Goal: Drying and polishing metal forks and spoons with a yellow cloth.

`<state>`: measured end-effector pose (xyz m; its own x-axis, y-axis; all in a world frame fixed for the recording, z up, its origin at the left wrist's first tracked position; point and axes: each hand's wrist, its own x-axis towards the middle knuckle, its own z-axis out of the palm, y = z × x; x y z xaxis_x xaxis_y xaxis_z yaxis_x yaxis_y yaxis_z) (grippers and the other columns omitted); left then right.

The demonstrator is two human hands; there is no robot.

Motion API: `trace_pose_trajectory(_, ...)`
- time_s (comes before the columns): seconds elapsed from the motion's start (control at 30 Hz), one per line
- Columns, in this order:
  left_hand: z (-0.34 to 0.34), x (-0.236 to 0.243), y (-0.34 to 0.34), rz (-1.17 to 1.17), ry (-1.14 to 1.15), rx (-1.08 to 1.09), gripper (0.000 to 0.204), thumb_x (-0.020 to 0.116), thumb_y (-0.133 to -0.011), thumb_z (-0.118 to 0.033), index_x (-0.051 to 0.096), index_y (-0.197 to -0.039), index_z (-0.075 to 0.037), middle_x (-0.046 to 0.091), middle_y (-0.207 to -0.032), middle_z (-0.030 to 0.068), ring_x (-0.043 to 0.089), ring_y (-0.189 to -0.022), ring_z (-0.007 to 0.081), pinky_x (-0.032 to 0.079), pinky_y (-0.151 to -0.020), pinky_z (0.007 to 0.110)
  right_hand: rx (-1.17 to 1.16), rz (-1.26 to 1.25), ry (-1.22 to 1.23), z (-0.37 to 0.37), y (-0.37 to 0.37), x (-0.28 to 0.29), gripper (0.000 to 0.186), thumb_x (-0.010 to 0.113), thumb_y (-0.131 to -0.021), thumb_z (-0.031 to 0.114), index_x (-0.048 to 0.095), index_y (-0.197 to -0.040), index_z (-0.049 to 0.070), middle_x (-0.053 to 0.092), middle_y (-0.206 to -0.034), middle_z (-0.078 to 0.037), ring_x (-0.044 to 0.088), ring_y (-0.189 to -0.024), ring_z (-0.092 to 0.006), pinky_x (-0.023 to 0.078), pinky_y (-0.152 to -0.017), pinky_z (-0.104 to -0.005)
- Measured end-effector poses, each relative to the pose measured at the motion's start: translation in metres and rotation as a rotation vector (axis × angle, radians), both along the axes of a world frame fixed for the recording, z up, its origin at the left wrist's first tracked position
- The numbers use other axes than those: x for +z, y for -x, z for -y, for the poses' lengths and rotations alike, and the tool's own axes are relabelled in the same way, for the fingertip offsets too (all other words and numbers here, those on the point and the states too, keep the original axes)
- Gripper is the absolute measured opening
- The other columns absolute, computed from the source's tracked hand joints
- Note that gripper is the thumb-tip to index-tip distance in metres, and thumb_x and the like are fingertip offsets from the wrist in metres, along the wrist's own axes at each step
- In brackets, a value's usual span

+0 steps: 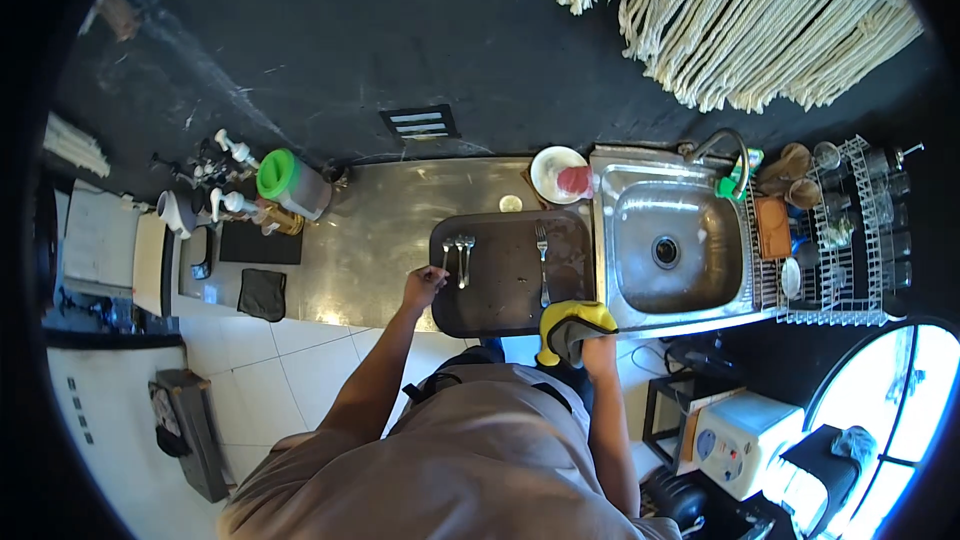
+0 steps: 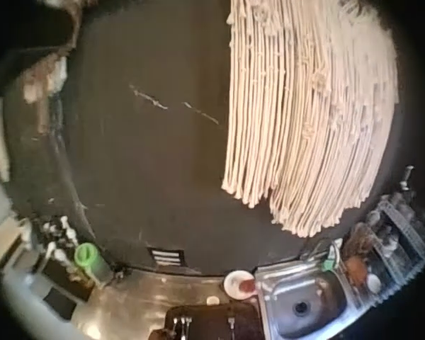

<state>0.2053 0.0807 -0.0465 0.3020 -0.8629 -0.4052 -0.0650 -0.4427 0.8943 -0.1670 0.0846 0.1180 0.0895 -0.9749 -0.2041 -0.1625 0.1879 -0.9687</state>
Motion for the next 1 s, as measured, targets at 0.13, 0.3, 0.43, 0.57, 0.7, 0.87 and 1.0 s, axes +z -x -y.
trace_pose_trajectory(0.13, 0.012, -0.017, -0.018, -0.033, -0.027, -0.095, 0.015, 0.06, -0.094, -0.01, 0.069, -0.096, 0.001, 0.066, -0.074, 0.0044, 0.059, -0.063, 0.0094, 0.047, -0.058, 0.025, -0.088, 0.002, -0.15, -0.008, -0.009, -0.005, 0.03, 0.05, -0.097, 0.022, 0.061, -0.116, 0.001, 0.065, -0.11, -0.008, 0.06, -0.101, -0.0184, 0.047, -0.09, -0.0328)
trace_pose_trajectory(0.3, 0.021, -0.031, -0.007, 0.003, -0.066, 0.017, 0.008, 0.061, -0.089, -0.002, 0.064, -0.095, 0.003, 0.067, -0.073, 0.0073, 0.064, -0.064, 0.0125, 0.05, -0.058, 0.027, -0.156, 0.08, -0.228, -0.004, -0.005, -0.023, 0.029, 0.048, -0.096, 0.018, 0.061, -0.117, 0.002, 0.065, -0.111, -0.008, 0.06, -0.102, -0.0184, 0.047, -0.09, -0.0321)
trace_pose_trajectory(0.43, 0.014, -0.041, -0.009, 0.145, -0.112, -0.014, 0.012, 0.059, -0.087, -0.004, 0.064, -0.095, 0.003, 0.069, -0.073, 0.0101, 0.067, -0.064, 0.0159, 0.052, -0.06, 0.029, -0.195, 0.081, -0.267, 0.008, -0.015, -0.02, 0.029, 0.047, -0.097, 0.017, 0.061, -0.118, 0.002, 0.065, -0.11, -0.008, 0.06, -0.102, -0.0177, 0.047, -0.089, -0.0315)
trace_pose_trajectory(0.57, 0.017, -0.031, -0.006, 0.347, -0.187, -0.082, 0.013, 0.062, -0.085, -0.011, 0.067, -0.091, -0.001, 0.07, -0.075, 0.0147, 0.07, -0.068, 0.024, 0.054, -0.064, 0.035, -0.176, 0.08, -0.277, 0.008, -0.011, -0.021, 0.029, 0.048, -0.097, 0.016, 0.061, -0.118, 0.002, 0.065, -0.11, -0.007, 0.06, -0.102, -0.0178, 0.047, -0.089, -0.0313)
trace_pose_trajectory(0.7, 0.026, -0.011, -0.005, 0.507, -0.223, -0.184, 0.012, 0.066, -0.086, -0.015, 0.069, -0.086, -0.003, 0.07, -0.081, 0.0178, 0.069, -0.075, 0.0327, 0.054, -0.069, 0.041, -0.159, 0.116, -0.297, 0.01, -0.005, -0.032, 0.039, 0.05, -0.098, 0.032, 0.058, -0.123, 0.003, 0.064, -0.114, -0.007, 0.06, -0.103, -0.0169, 0.047, -0.09, -0.0315)
trace_pose_trajectory(0.87, 0.024, 0.004, -0.006, 0.714, -0.343, -0.282, 0.019, 0.069, -0.084, -0.024, 0.065, -0.084, -0.006, 0.068, -0.079, 0.0169, 0.067, -0.08, 0.0363, 0.053, -0.071, 0.048, -0.147, 0.127, -0.264, 0.019, 0.008, -0.028, 0.039, 0.051, -0.097, 0.031, 0.058, -0.122, 0.003, 0.064, -0.114, -0.007, 0.06, -0.103, -0.0164, 0.047, -0.09, -0.0312)
trace_pose_trajectory(1.0, 0.043, 0.041, 0.067, 0.787, -0.256, -0.424, 0.031, 0.064, -0.087, -0.04, 0.065, -0.089, -0.01, 0.069, -0.083, 0.0138, 0.068, -0.08, 0.036, 0.054, -0.071, 0.048, -0.173, 0.187, -0.287, 0.018, 0.043, -0.028, 0.039, 0.049, -0.096, 0.03, 0.058, -0.122, 0.003, 0.064, -0.115, -0.009, 0.061, -0.105, -0.0188, 0.048, -0.092, -0.0324)
